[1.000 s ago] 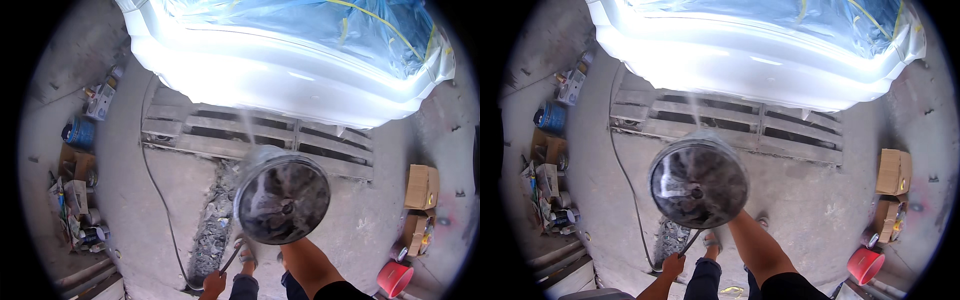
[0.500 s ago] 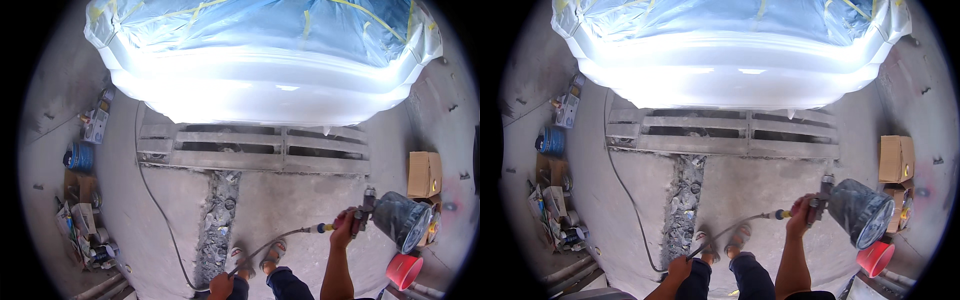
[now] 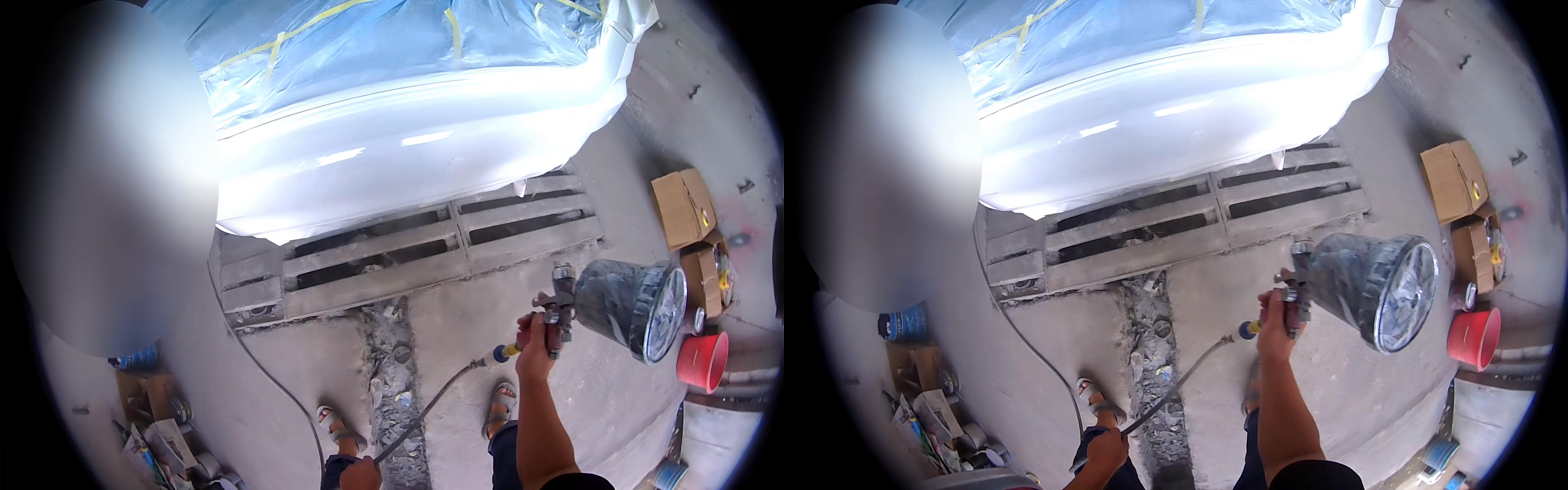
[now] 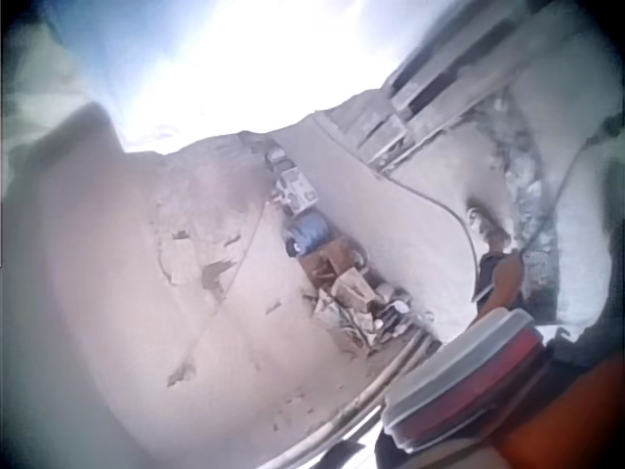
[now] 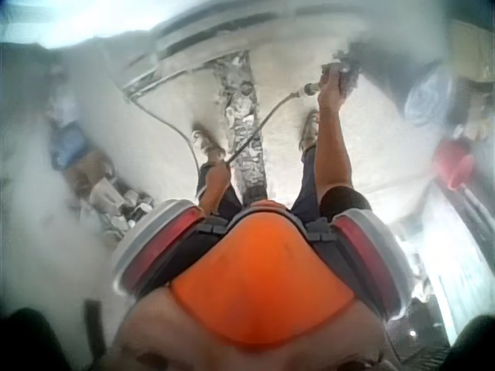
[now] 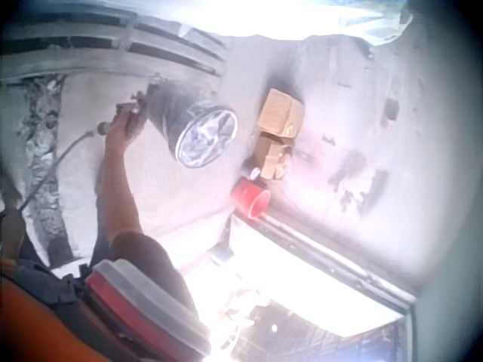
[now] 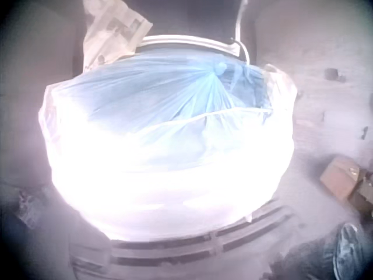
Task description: The person uses a spray gun to apply white paint to the rear bumper and lower body of a car that is masked with blue plastic and tape. The person moves around the vehicle to cover different sections of the bumper and lower panels with even strokes.
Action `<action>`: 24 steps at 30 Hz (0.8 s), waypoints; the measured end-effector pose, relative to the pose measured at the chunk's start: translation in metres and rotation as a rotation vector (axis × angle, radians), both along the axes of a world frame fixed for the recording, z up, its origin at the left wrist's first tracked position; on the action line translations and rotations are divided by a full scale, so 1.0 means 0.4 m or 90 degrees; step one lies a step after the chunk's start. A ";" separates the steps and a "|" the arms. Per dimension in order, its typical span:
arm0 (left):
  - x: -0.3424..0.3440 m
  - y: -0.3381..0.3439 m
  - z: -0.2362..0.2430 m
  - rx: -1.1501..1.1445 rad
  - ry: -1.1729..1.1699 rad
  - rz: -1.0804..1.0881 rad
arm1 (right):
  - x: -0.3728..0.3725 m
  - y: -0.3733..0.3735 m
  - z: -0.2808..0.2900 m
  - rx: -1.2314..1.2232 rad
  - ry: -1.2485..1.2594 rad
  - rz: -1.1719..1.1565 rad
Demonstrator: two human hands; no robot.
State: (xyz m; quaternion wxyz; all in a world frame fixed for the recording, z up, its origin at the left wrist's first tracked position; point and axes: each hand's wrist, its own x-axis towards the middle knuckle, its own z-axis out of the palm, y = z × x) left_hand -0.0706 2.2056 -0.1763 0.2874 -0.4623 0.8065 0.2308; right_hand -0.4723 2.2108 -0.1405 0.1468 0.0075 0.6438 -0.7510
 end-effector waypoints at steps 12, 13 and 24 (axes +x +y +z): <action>0.259 -0.279 -0.061 -0.023 -0.059 -0.083 | 0.314 -0.162 -0.281 0.066 0.203 0.449; 0.228 -0.287 -0.062 -0.034 -0.048 -0.093 | 0.290 -0.165 -0.254 0.036 0.150 0.446; -0.059 -0.335 -0.231 -0.183 0.087 -0.189 | -0.094 0.029 -0.236 -0.013 0.144 -0.147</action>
